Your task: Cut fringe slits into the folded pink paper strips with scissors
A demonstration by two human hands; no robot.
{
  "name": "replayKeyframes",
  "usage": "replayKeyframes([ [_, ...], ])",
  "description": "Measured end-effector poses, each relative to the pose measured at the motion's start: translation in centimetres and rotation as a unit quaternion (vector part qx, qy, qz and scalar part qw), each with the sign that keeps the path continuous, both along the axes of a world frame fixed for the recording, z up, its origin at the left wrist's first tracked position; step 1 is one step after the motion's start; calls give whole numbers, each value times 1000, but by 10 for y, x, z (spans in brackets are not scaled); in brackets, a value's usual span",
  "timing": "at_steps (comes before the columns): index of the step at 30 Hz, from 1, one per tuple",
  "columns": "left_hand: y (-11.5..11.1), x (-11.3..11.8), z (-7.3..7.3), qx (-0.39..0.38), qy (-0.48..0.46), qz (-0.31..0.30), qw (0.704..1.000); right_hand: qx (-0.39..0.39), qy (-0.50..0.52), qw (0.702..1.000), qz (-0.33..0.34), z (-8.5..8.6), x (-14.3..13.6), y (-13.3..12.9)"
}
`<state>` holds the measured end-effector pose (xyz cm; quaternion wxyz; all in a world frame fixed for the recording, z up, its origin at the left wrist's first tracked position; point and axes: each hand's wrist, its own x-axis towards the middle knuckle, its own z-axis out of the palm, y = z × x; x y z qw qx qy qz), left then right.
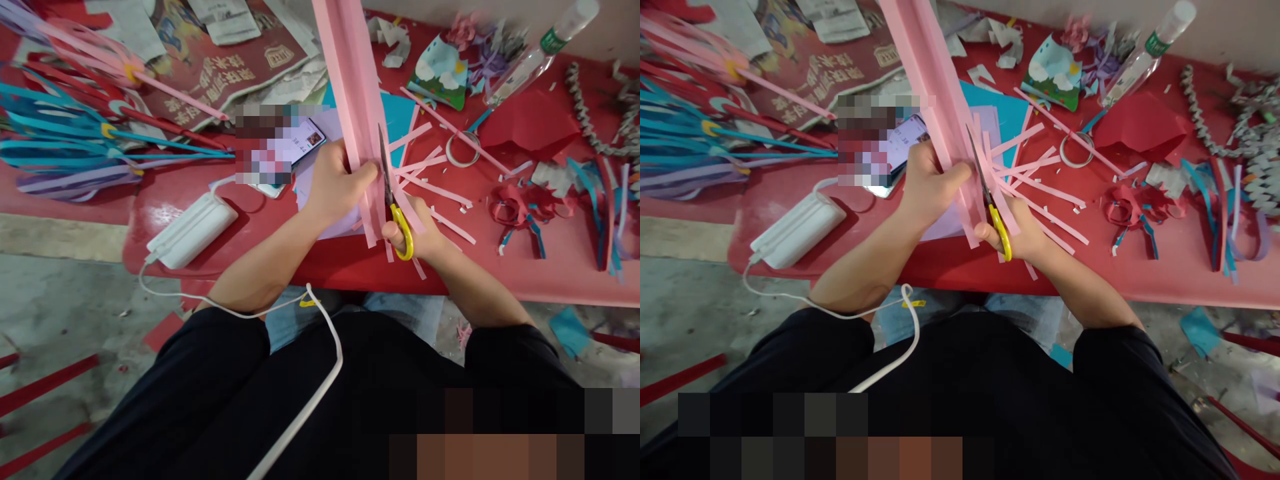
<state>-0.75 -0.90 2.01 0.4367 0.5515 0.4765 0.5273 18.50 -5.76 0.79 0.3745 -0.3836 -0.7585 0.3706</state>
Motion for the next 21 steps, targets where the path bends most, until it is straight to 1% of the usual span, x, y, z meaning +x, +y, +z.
replayKeyframes([
  [5, -6, 3, 3, 1, 42, -23, 999, 40, -16, 999, -23, -2, 3, 1],
  [12, -6, 6, 1, 19, 68, -48, 996, -15, -30, 997, -63, -1, 3, -2],
  [16, -6, 6, 3, 14, 57, -47, 997, -20, -21, 996, -81, -4, 1, -3],
  [21, -9, 4, 5, -7, 29, -46, 999, -20, -40, 992, -121, -6, -4, -2],
])
